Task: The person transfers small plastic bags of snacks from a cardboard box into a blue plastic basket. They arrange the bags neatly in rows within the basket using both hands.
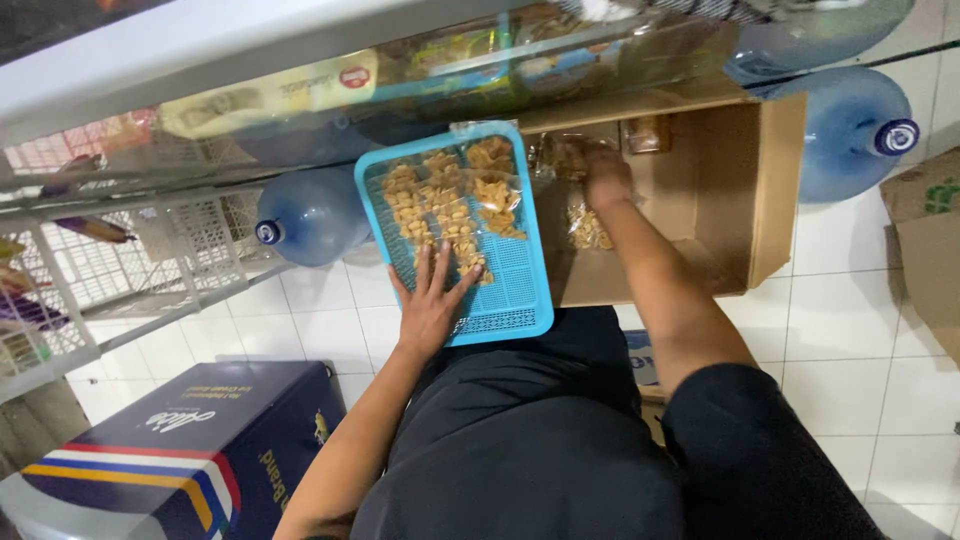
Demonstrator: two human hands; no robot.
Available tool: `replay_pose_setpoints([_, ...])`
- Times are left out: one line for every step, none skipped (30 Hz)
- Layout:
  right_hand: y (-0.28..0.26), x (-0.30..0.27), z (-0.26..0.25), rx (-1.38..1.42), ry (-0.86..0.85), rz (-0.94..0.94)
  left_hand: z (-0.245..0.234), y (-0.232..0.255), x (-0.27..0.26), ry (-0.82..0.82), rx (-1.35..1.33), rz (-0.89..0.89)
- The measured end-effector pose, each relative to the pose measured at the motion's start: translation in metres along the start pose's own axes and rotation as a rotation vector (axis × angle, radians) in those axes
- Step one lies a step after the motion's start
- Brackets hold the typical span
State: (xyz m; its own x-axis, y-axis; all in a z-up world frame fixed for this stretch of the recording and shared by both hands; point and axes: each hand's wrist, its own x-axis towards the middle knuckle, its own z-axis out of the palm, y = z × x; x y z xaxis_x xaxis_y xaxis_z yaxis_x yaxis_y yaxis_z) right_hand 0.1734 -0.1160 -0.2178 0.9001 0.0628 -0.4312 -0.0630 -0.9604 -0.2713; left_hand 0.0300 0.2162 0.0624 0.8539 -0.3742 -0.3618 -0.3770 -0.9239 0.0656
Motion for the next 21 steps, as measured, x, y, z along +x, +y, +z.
replay_pose_setpoints([-0.007, -0.02, -0.029, 0.266, 0.038, 0.025, 0.0, 0.0, 0.0, 0.01, -0.003, 0.007])
replay_pose_setpoints([-0.014, -0.041, -0.059, 0.531, 0.075, 0.05, 0.0, 0.0, 0.0, 0.021, -0.007, 0.015])
replay_pose_setpoints([-0.022, -0.059, -0.086, 0.531, 0.073, 0.043, -0.001, 0.0, 0.0, 0.022, -0.006, 0.009])
replay_pose_setpoints([-0.029, -0.076, -0.112, 0.69, 0.116, 0.118, -0.001, 0.001, 0.0, 0.051, -0.033, 0.018])
replay_pose_setpoints([-0.037, -0.094, -0.137, 0.849, 0.156, 0.195, -0.001, 0.001, -0.001, 0.081, -0.061, 0.028])
replay_pose_setpoints([-0.033, -0.105, -0.125, 0.847, 0.15, 0.187, -0.003, 0.002, -0.001, 0.082, -0.062, 0.017])
replay_pose_setpoints([-0.029, -0.115, -0.112, 0.967, 0.214, 0.075, -0.005, 0.003, -0.001, 0.075, -0.053, 0.02])
replay_pose_setpoints([-0.024, -0.124, -0.099, 1.085, 0.279, -0.043, -0.007, 0.004, 0.0, 0.072, -0.043, 0.021])
replay_pose_setpoints([-0.045, -0.138, -0.123, 1.083, 0.273, -0.054, -0.011, 0.005, 0.0, 0.076, -0.044, 0.01])
replay_pose_setpoints([-0.066, -0.153, -0.145, 1.096, 0.079, 0.065, -0.015, 0.007, -0.001, 0.084, -0.028, -0.011])
replay_pose_setpoints([-0.086, -0.169, -0.168, 1.098, -0.118, 0.18, -0.019, 0.009, -0.002, 0.091, -0.012, -0.031])
replay_pose_setpoints([-0.095, -0.171, -0.169, 1.094, -0.12, 0.171, -0.021, 0.009, -0.003, 0.096, -0.012, -0.039])
replay_pose_setpoints([-0.103, -0.174, -0.171, 0.895, -0.121, -0.001, -0.022, 0.008, -0.003, 0.101, -0.021, -0.031])
replay_pose_setpoints([-0.11, -0.177, -0.172, 0.692, -0.12, -0.168, -0.023, 0.009, -0.004, 0.106, -0.03, -0.021])
replay_pose_setpoints([-0.109, -0.175, -0.161, 0.69, -0.121, -0.176, -0.024, 0.009, -0.005, 0.11, -0.029, -0.028])
replay_pose_setpoints([-0.107, -0.175, -0.15, 0.62, -0.116, -0.16, -0.025, 0.01, -0.005, 0.084, -0.059, -0.018])
replay_pose_setpoints([-0.104, -0.173, -0.139, 0.55, -0.111, -0.144, -0.026, 0.011, -0.005, 0.058, -0.088, -0.007])
replay_pose_setpoints([-0.105, -0.178, -0.142, 0.548, -0.113, -0.146, -0.026, 0.012, -0.007, 0.059, -0.089, -0.01])
replay_pose_setpoints([-0.106, -0.182, -0.146, 0.572, -0.126, -0.119, -0.026, 0.014, -0.009, 0.047, -0.112, -0.007])
replay_pose_setpoints([-0.105, -0.186, -0.151, 0.597, -0.137, -0.091, -0.027, 0.016, -0.009, 0.035, -0.134, -0.002])
replay_pose_setpoints([-0.098, -0.191, -0.147, 0.594, -0.137, -0.091, -0.029, 0.02, -0.012, 0.036, -0.136, -0.003])
